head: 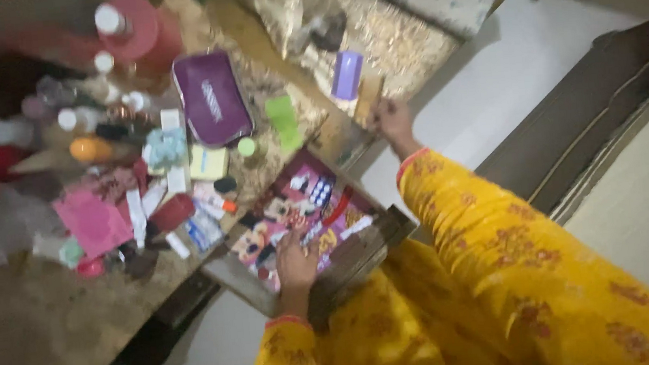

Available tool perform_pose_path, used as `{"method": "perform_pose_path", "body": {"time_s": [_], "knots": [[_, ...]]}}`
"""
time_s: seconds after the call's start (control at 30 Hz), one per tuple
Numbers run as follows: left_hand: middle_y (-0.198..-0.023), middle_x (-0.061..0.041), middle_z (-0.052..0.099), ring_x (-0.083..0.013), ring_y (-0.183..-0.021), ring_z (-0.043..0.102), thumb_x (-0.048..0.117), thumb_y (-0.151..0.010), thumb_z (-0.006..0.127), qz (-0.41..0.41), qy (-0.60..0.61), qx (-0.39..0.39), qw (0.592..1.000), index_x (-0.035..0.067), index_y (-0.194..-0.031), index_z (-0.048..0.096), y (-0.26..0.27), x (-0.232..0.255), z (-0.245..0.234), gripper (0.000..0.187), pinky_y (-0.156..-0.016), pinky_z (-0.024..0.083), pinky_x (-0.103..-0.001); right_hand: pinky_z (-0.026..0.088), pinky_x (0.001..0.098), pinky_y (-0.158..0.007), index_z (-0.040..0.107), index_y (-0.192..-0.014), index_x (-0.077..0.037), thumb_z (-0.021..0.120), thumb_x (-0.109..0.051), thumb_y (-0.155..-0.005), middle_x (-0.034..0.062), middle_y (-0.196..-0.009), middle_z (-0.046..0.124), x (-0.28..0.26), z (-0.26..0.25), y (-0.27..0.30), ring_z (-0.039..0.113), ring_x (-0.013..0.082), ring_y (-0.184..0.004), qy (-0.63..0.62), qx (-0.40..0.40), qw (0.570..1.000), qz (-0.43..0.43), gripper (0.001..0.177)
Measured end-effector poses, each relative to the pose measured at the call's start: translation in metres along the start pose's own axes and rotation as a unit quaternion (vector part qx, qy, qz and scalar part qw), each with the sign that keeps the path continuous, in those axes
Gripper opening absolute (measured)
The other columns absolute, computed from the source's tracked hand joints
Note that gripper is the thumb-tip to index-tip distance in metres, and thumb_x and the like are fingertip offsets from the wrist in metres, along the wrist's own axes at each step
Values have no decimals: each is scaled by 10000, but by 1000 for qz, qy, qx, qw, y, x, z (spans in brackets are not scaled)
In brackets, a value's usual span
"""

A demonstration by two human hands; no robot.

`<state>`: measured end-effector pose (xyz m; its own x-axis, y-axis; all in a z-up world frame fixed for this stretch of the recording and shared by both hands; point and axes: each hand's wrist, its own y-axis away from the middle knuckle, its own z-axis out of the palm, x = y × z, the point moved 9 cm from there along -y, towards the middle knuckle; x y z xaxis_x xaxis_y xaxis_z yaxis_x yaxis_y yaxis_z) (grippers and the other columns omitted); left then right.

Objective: The person opens a drawer and sorts through various small items including cosmetics, jewelry, and packets. They pick up and place down multiple objects, moving them between the drawer and the countertop. The person handles bangles, small containers, and paper packets, rearranging them without a clear final arrangement shown.

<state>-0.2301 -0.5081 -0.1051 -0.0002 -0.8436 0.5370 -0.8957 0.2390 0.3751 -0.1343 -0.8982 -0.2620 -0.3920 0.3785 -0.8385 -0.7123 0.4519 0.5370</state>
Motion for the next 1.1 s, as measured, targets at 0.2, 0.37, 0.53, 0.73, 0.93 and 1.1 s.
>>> {"method": "perform_pose_path", "body": {"time_s": [0.2,0.37,0.53,0.73,0.93,1.1], "knots": [[-1265,-148,652,-363,-1221,573,308,-862,736,-72,-12,-2,997,116,-1189,692,19,-31,3,383,-1039,450,-456,576,321,-642,566,-1269,-88,617,-132,-977,58,-1007,696,-78,7,63,689,187,-821,160,80,972,-155,299],[-1274,-182,627,-387,-1256,532,309,-872,744,-42,-15,-10,999,92,-1187,687,19,-28,-5,387,-1048,419,-477,550,388,-800,673,-1111,-110,677,-164,-907,116,-994,692,-84,102,193,677,296,-920,440,-179,807,-351,211],[-1272,-168,633,-376,-1242,543,270,-831,748,-17,-8,-11,1000,103,-1193,689,26,-17,-23,402,-1043,426,-466,533,366,-929,591,-1288,-74,575,-120,-887,103,-1311,616,10,169,217,616,266,-1141,655,-286,540,-445,404],[-1185,-133,687,-339,-1132,623,292,-863,744,-97,91,3,991,127,-1206,694,56,-64,-26,384,-992,479,-435,513,343,-911,511,-1412,-30,577,-104,-882,95,-1412,524,42,171,193,538,255,-1242,772,-234,465,-365,539],[-1158,-110,703,-278,-1073,673,308,-881,744,-147,165,-5,975,77,-1210,699,74,-114,12,405,-963,519,-384,490,370,-989,635,-1281,-92,657,-196,-883,77,-1310,615,10,155,225,560,258,-1205,754,-249,537,-285,412],[-1213,-82,703,-162,-1134,659,271,-979,678,-140,399,-4,906,39,-1362,562,61,-100,37,463,-990,497,-310,560,352,-791,760,-1135,-124,742,-468,-813,97,-1012,767,29,145,257,719,191,-869,389,-295,871,-53,472]]}}
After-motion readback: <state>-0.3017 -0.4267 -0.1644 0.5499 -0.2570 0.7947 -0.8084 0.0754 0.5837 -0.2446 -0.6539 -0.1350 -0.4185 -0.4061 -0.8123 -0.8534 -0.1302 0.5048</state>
